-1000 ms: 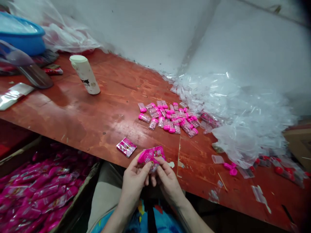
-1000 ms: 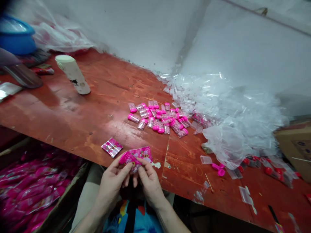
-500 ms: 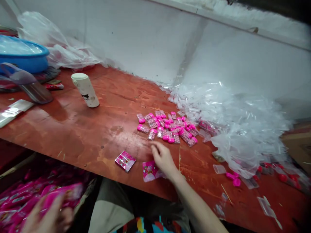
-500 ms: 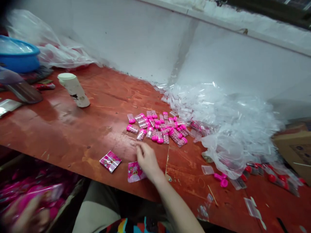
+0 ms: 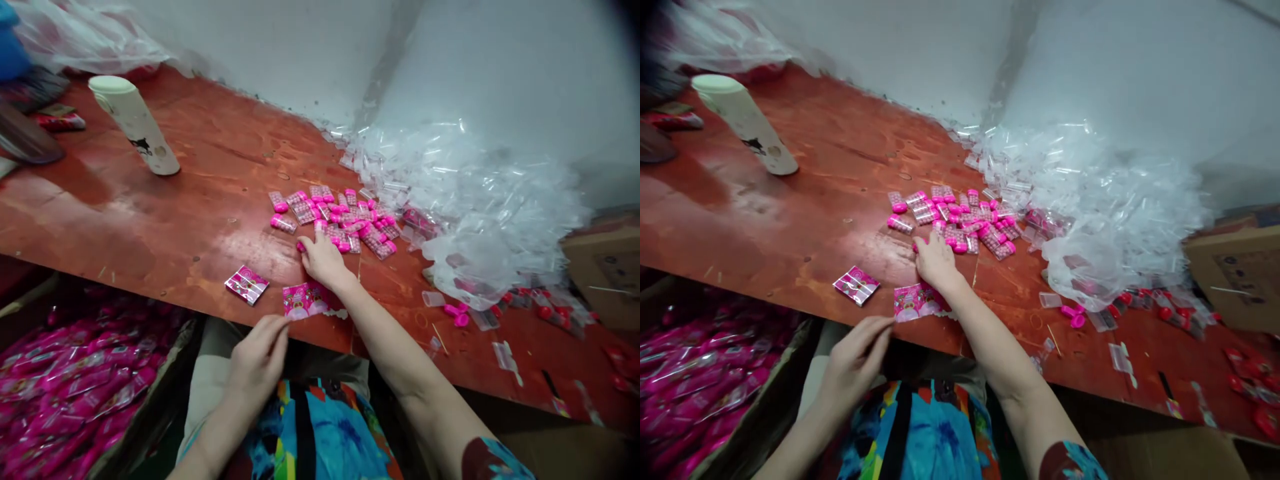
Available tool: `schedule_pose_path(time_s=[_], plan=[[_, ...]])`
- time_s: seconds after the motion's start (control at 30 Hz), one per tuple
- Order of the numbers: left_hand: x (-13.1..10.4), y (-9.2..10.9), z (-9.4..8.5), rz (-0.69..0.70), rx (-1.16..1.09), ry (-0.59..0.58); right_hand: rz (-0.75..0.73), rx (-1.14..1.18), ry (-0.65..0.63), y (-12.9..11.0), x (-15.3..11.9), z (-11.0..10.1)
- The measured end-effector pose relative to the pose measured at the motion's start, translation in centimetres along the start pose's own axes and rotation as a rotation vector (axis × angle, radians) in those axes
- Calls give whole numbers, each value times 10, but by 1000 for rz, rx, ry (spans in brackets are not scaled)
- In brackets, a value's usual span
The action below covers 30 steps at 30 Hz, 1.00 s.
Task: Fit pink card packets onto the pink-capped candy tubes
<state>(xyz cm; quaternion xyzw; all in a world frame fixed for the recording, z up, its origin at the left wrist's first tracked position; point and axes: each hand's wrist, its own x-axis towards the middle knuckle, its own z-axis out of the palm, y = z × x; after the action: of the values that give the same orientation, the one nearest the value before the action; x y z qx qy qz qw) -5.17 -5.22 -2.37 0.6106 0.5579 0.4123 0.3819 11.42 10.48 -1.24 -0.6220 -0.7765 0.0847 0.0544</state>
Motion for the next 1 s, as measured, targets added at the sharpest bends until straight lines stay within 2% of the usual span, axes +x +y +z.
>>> schedule_pose_path(time_s=[0.07,0.1,0.2,0.3,0.4,0.5,0.63,0.77,0.9,1.0], plan=[[16,9,25,226,284,-135,-36,77,-5,15,-14,-1],[22,11,36,282,434,-179,-35,133,5,23,-22,-1],[35,12,62,314,834,-265,63,408,105,47,-47,3],[39,12,74,344,1017,-315,214,636,195,65,-79,7],[37,10,76,407,1020,-293,330,979,204,68,-109,10],[33,7,74,463,964,-201,379,1280,217,55,-129,10],[25,4,72,613,875,-28,390,1417,151,32,-132,12],[19,-2,69,707,816,4,359,1441,156,24,-126,13],[15,-5,65,647,713,-39,363,1493,140,25,-124,13],[17,3,64,444,472,39,338,1536,182,27,-124,10]])
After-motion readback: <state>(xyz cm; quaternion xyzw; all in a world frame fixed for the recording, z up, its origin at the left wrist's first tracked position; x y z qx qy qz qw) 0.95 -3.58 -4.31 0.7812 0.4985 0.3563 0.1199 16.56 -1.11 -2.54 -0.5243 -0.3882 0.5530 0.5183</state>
